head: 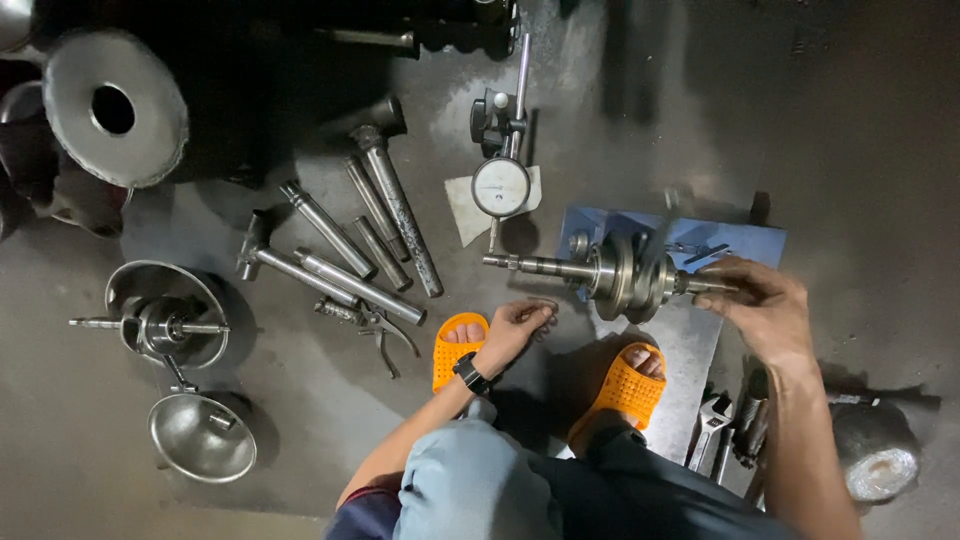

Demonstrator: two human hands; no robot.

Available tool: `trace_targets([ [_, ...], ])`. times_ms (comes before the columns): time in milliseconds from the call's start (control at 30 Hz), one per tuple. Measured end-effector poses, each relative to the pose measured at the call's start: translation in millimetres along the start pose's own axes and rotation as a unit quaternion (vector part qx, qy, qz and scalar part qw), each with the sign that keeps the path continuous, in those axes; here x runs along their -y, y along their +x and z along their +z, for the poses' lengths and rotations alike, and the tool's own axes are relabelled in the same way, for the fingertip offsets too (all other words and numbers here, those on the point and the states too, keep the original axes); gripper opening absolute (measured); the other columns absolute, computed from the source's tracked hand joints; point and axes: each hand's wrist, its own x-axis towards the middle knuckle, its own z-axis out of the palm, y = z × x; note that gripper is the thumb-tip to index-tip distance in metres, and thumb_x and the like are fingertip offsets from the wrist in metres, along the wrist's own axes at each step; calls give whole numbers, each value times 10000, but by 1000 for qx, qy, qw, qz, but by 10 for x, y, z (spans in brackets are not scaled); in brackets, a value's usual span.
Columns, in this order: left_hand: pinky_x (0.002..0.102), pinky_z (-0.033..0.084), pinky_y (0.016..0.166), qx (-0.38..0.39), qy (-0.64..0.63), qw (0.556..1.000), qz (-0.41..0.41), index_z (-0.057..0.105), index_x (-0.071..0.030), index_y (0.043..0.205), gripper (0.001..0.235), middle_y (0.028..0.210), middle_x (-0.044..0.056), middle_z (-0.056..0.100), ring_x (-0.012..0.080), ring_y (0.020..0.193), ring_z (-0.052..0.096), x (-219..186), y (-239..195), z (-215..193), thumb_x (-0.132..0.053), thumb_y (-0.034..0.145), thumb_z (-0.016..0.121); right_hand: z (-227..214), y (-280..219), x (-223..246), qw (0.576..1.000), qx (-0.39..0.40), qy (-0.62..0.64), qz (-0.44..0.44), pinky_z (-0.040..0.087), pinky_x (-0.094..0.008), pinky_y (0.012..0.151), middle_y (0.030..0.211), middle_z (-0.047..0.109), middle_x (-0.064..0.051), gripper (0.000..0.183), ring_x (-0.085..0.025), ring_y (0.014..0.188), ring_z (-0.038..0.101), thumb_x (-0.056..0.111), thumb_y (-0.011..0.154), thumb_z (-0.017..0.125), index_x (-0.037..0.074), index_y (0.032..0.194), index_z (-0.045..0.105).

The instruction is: Checking and adjusting the balance and alignment of a motorcycle crankshaft using a dial indicator and a hammer.

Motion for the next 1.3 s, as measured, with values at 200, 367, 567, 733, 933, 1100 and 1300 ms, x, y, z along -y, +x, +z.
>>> trace_targets([
  [200,214,487,779,-18,23,1000,-2,648,-17,1027,272,952,95,682,142,831,632,8,12,5,-208,838,599,47,4,109,999,17,-43,4,416,-388,1007,1248,539,-86,484,-217,1154,525,-104,769,559,112,1199,513],
  [367,197,484,713,-7,4,1000,-6,639,-27,1044,271,932,86,678,123,796,624,37,9,-19,-210,850,592,58,-16,113,998,10,-24,-61,422,-421,991,1207,569,-101,298,-245,1162,523,-47,852,467,84,1100,565],
  [567,185,483,688,-5,18,1000,-14,633,-36,1065,288,959,86,678,118,800,624,24,-1,-19,-223,852,585,6,96,-330,999,-17,-26,-31,448,-454,893,1032,626,-147,417,-276,1008,582,412,883,446,51,988,626],
  [733,188,499,702,-4,18,1000,3,632,-24,1063,281,939,99,679,127,798,634,49,26,-12,-209,857,581,10,72,-234,997,4,-52,-54,454,-453,879,786,681,-59,481,-193,797,643,550,800,513,96,772,670],
  [933,197,491,715,-13,50,999,-3,638,-35,1047,287,956,94,681,137,812,631,-3,13,3,-235,851,577,-33,64,-212,996,4,-52,-70,536,-267,734,963,681,-87,265,-182,888,658,89,745,712,86,1003,650],
  [1100,181,481,649,1,0,1000,-6,629,-29,1052,259,901,81,669,108,748,609,64,30,-20,-203,868,575,20,-19,94,999,21,-25,14,446,-389,991,1177,580,-75,485,-229,1126,562,-119,717,607,109,1139,534],
  [1300,178,481,645,-20,16,999,-27,642,-34,1044,265,884,81,681,107,733,613,43,40,3,-216,863,579,15,38,-130,994,32,28,-103,504,-411,902,1119,613,-103,325,-244,1067,592,337,837,529,93,1045,579],
])
